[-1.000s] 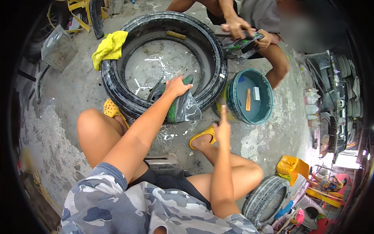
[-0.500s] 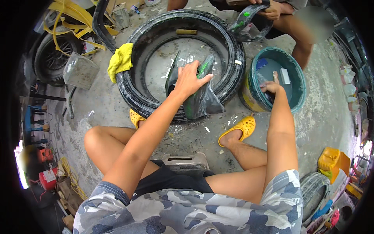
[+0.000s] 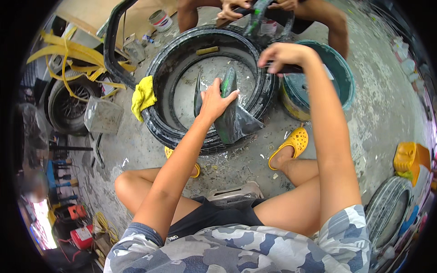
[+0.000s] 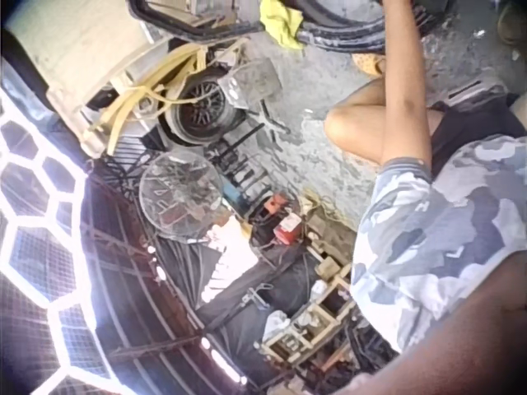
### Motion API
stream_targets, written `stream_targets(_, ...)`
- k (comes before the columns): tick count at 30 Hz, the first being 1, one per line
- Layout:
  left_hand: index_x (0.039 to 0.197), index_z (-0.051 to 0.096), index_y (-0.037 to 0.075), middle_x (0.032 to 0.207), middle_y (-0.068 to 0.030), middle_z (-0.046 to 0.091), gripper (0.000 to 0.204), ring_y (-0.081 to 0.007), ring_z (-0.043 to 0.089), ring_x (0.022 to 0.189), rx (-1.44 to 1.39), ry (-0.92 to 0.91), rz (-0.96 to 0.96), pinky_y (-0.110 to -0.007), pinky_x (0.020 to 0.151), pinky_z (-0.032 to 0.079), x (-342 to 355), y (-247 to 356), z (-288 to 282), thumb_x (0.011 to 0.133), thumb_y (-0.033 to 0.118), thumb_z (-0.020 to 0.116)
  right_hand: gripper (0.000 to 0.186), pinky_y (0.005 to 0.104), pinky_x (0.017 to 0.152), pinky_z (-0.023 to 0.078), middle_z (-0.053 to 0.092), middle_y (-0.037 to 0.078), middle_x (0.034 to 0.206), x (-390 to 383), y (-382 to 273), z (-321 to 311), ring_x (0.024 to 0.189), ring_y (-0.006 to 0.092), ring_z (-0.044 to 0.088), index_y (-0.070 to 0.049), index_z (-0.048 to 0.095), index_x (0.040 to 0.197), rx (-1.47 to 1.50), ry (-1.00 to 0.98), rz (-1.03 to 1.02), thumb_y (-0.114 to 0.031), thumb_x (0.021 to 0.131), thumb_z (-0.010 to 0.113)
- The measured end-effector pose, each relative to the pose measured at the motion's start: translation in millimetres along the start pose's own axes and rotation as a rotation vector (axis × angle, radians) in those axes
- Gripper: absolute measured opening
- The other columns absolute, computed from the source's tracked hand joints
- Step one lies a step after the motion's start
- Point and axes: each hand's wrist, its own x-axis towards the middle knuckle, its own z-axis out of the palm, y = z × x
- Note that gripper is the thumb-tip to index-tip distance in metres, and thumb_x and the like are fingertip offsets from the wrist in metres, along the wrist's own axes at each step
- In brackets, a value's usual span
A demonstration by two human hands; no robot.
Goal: The recorder is wet-sanding a motorcycle body part using sandpaper and water from a bucket.
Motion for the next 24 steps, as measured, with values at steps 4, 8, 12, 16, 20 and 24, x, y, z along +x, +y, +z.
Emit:
stream_targets(4, 0.116, 0.051, 0.001, 0.111, -0.0232, 0.062, 0.066, -0.0382, 0.055, 0.111, -0.018, 0.023, -0.064, -0.052, 0.098, 0.03, 0.8, -8.1, -4.5, 0.078, 0.053, 0.067, 0.034, 0.031, 0.064, 0.054, 0.069, 0.009, 0.089, 29.4, -93.6, 82.4, 0.072, 0.0189, 0.066, -0.006, 0.068, 0.107, -0.774, -0.032, 0.144, 0.002, 0.073, 0.068)
stream_targets(8, 0.119, 0.048, 0.001, 0.115, -0.0224, 0.059, 0.067, -0.0392, 0.051, 0.116, 0.026, -0.124, -0.043, -0.053, 0.098, 0.029, 1.9, -22.7, -14.4, 0.079, 0.051, 0.067, 0.035, 0.0362, 0.071, 0.054, 0.07, 0.011, 0.096, 29.9, -84.1, 118.6, 0.082, 0.022, 0.068, -0.007, 0.069, 0.105, -0.972, 0.075, -0.132, 0.0, 0.071, 0.071)
stream_targets(12, 0.141, 0.032, 0.002, 0.133, -0.0231, 0.04, 0.101, -0.0396, 0.038, 0.127, 0.086, -0.122, 0.05, -0.054, 0.101, 0.027, -6.2, -20.8, -17.3, 0.067, 0.054, 0.077, 0.037, 0.0248, 0.065, 0.053, 0.066, 0.004, 0.102, -7.6, -41.6, 64.9, 0.079, 0.0104, 0.059, -0.001, 0.065, 0.109, -0.281, -0.009, -0.252, -0.001, 0.073, 0.073)
stream_targets(16, 0.151, 0.008, 0.006, 0.131, -0.0219, 0.036, 0.136, -0.0411, 0.037, 0.125, 0.165, -0.215, 0.091, -0.056, 0.1, 0.029, -12.9, -17.2, -40.3, 0.051, 0.052, 0.088, 0.033, 0.0236, 0.062, 0.052, 0.061, 0.002, 0.094, -40.8, 47.8, -15.6, 0.076, 0.0109, 0.058, -0.006, 0.062, 0.112, 0.082, 0.279, 0.071, -0.003, 0.079, 0.066)
stream_targets(20, 0.153, 0.001, 0.009, 0.131, -0.0219, 0.036, 0.144, -0.0416, 0.042, 0.122, 0.224, -0.207, 0.066, -0.053, 0.096, 0.035, -19.8, -10.2, -49.3, 0.048, 0.053, 0.089, 0.025, 0.0307, 0.043, 0.046, 0.062, 0.009, 0.073, -37.1, 132.0, -26.0, 0.049, 0.0175, 0.058, -0.008, 0.057, 0.105, 0.194, 0.357, 0.421, -0.006, 0.082, 0.066)
stream_targets(24, 0.152, 0.001, 0.008, 0.135, -0.0213, 0.04, 0.14, -0.0392, 0.042, 0.124, 0.19, -0.178, 0.077, -0.054, 0.096, 0.035, -25.8, -11.1, -58.8, 0.051, 0.046, 0.09, 0.024, 0.0382, 0.047, 0.05, 0.064, 0.012, 0.075, -2.0, 221.1, -4.8, 0.059, 0.0237, 0.064, -0.008, 0.059, 0.102, 0.248, 0.214, 0.554, -0.006, 0.08, 0.069)
